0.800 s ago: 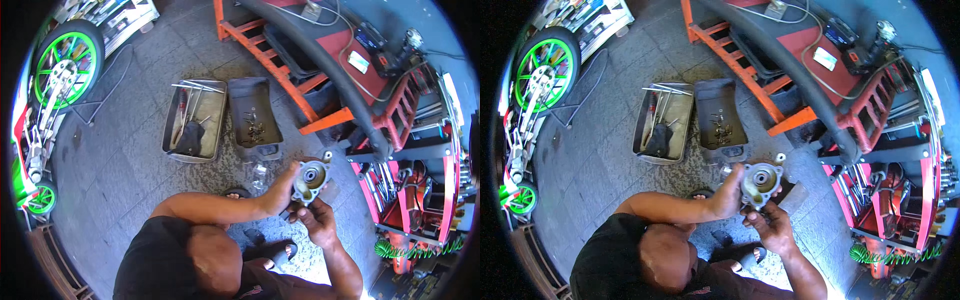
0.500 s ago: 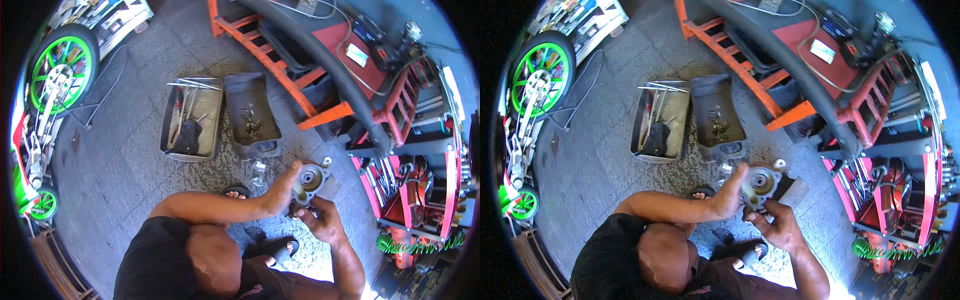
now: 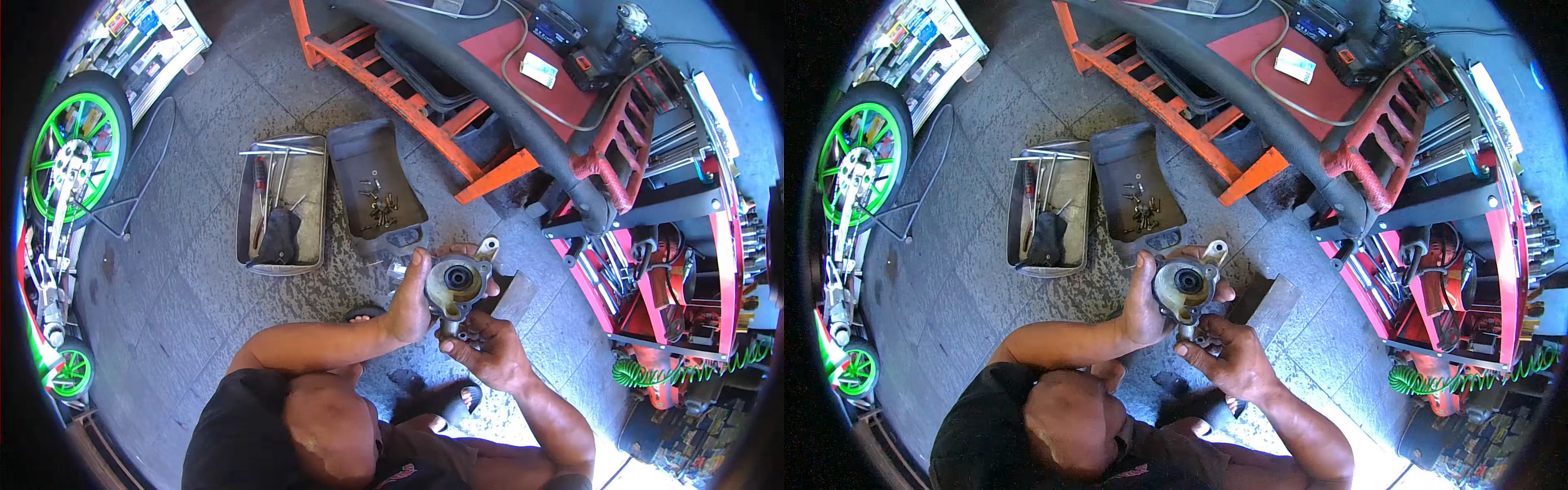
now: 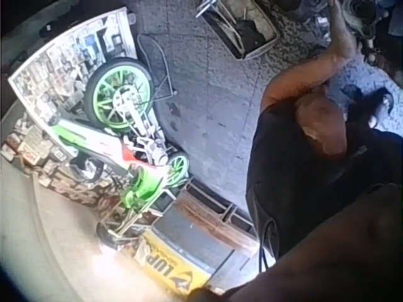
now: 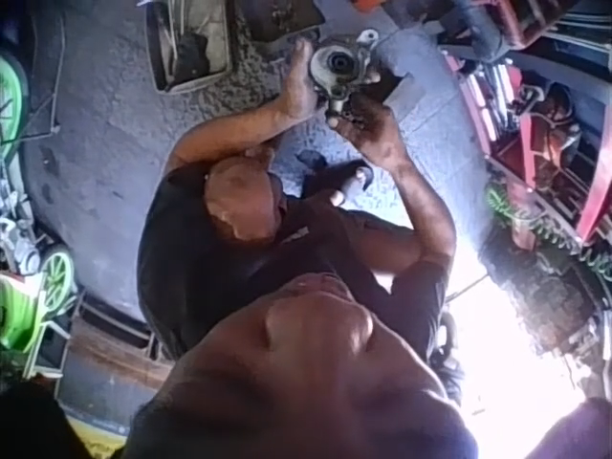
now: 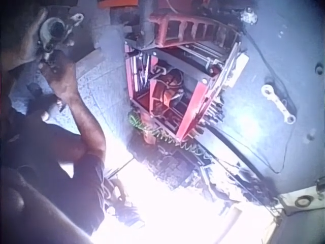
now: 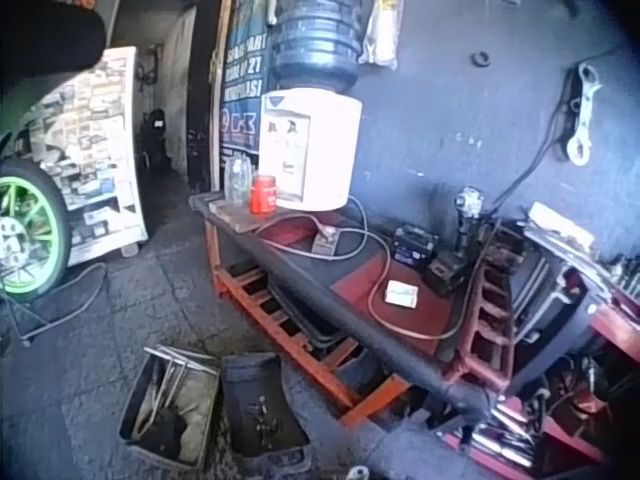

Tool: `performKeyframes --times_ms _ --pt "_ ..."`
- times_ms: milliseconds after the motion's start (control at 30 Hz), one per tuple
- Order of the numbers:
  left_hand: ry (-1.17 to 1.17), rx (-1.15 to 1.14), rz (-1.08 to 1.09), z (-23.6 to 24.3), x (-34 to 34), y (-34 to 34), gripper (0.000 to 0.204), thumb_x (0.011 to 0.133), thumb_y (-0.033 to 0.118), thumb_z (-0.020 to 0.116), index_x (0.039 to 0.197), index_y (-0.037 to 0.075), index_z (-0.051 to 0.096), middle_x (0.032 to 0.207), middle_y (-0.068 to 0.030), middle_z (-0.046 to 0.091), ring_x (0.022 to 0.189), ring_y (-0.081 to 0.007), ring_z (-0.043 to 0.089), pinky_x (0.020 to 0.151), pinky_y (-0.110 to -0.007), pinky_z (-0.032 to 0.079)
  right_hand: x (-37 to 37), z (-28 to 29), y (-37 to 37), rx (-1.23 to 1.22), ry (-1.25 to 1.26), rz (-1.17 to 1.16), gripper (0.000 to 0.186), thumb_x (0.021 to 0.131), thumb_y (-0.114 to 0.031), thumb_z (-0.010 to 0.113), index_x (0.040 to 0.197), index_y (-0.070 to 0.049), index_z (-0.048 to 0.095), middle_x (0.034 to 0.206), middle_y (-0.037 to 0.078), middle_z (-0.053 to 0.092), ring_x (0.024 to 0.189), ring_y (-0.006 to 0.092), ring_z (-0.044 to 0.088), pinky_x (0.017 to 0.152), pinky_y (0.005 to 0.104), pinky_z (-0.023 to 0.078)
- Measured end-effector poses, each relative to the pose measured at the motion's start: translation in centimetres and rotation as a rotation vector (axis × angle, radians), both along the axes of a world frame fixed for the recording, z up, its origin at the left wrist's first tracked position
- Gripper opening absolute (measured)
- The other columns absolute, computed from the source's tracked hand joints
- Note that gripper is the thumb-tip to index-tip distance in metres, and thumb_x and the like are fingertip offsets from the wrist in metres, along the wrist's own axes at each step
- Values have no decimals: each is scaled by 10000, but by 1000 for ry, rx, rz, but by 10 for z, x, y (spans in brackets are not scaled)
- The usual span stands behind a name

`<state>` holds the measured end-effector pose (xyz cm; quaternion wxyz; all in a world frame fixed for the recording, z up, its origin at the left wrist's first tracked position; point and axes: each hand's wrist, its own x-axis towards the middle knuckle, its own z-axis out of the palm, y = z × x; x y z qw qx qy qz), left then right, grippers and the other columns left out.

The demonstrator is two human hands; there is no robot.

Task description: The recorder is repairing or cleaning a mechanical component, possibly a water pump or similar motorcycle engine part, by disassembling it and checking internal seals or gaskets.

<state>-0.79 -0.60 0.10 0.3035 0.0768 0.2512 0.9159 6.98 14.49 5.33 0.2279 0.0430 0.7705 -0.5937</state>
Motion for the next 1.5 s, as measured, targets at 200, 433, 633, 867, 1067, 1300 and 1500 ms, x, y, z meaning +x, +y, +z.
performKeyframes --times_ms 200,433,633,867,1067,1300,1500 --pt "47 38 -3 -6 -1 -1 871 967 725 197 1375 0 455 1175 -175 663 1106 -258 642 1002 -391 477 0 1 -3 -18 50 -142 283 874 -171 762 1037 34 655 843 104 705 756 131 656 699 303 539" --pt "72 13 -15 -6 -5 -3 872 961 722 253 1432 7 421 1386 -160 539 1146 -345 619 996 -463 486 2 -2 3 20 100 -202 294 857 -137 771 1051 46 647 841 81 700 754 97 636 696 283 537" --pt "86 75 6 -6 -10 -5 766 979 586 344 1416 -36 442 1384 -149 552 1236 -275 560 1076 -444 389 -2 4 15 -128 73 -428 344 854 -105 771 1123 45 620 912 50 689 827 100 636 733 272 530" --pt "21 155 -57 -7 -12 -10 736 954 572 386 1389 -18 458 1286 -208 578 1177 -323 590 1036 -463 444 -10 16 26 551 989 -80 423 737 5 805 1114 58 620 1028 224 668 911 329 717 734 362 600" --pt "-81 364 -193 -7 -16 -9 669 952 542 422 1288 -31 496 1205 -255 580 1120 -360 604 933 -468 526 -5 4 28 540 1140 -20 409 720 18 806 1075 60 606 1032 235 657 867 320 721 669 342 601" --pt "-12 301 -188 -5 -16 -11 656 950 531 428 1274 -35 501 1208 -258 577 1135 -360 595 936 -468 518 -5 -1 29 545 1154 0 432 715 13 806 1079 35 575 1032 230 650 885 303 715 677 328 591" --pt "-28 296 -192 -3 -15 -13 659 948 542 429 1264 -32 504 1209 -255 574 1139 -356 587 955 -471 500 -4 -7 27 513 1141 -25 474 685 29 818 1092 27 575 1001 202 651 856 320 706 670 356 588"
